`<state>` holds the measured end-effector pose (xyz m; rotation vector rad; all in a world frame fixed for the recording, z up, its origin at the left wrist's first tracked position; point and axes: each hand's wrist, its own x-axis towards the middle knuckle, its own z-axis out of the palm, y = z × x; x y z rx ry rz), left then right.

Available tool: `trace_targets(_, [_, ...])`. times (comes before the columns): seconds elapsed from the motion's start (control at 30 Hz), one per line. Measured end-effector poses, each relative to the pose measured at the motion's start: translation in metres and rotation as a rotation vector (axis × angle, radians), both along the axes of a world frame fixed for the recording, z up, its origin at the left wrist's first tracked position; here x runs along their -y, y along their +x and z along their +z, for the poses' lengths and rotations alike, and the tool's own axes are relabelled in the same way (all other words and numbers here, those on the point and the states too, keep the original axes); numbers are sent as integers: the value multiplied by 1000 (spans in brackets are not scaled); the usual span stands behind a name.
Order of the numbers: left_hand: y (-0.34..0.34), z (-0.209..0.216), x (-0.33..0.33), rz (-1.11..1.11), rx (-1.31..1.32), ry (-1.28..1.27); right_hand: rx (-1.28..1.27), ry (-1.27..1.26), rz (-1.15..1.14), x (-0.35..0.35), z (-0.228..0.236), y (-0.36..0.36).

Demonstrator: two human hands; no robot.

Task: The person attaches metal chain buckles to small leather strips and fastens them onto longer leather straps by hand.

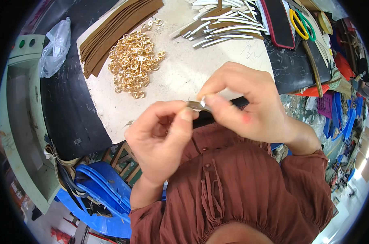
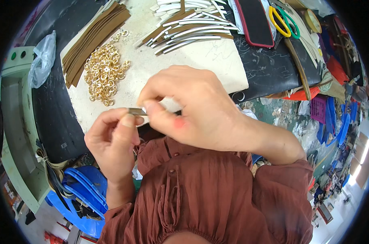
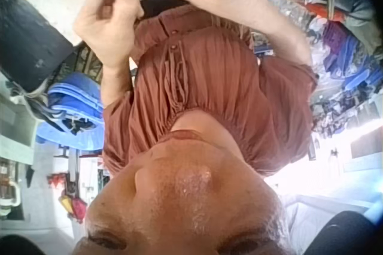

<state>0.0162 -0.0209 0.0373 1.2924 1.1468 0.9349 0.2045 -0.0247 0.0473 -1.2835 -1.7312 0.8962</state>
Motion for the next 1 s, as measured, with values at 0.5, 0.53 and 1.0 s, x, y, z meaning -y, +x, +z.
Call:
trace_targets(0.5, [-10,-12,-14,32,538,-403,453,561,-30,11,-24,3])
trace_targets(0.53, [-8,-7,-13,21,392,-336,410,610,-28,7,-30,2])
trace_targets(1.0, [-11,-22,-15,128,231,-49,330,559,-105,5,-19,-11])
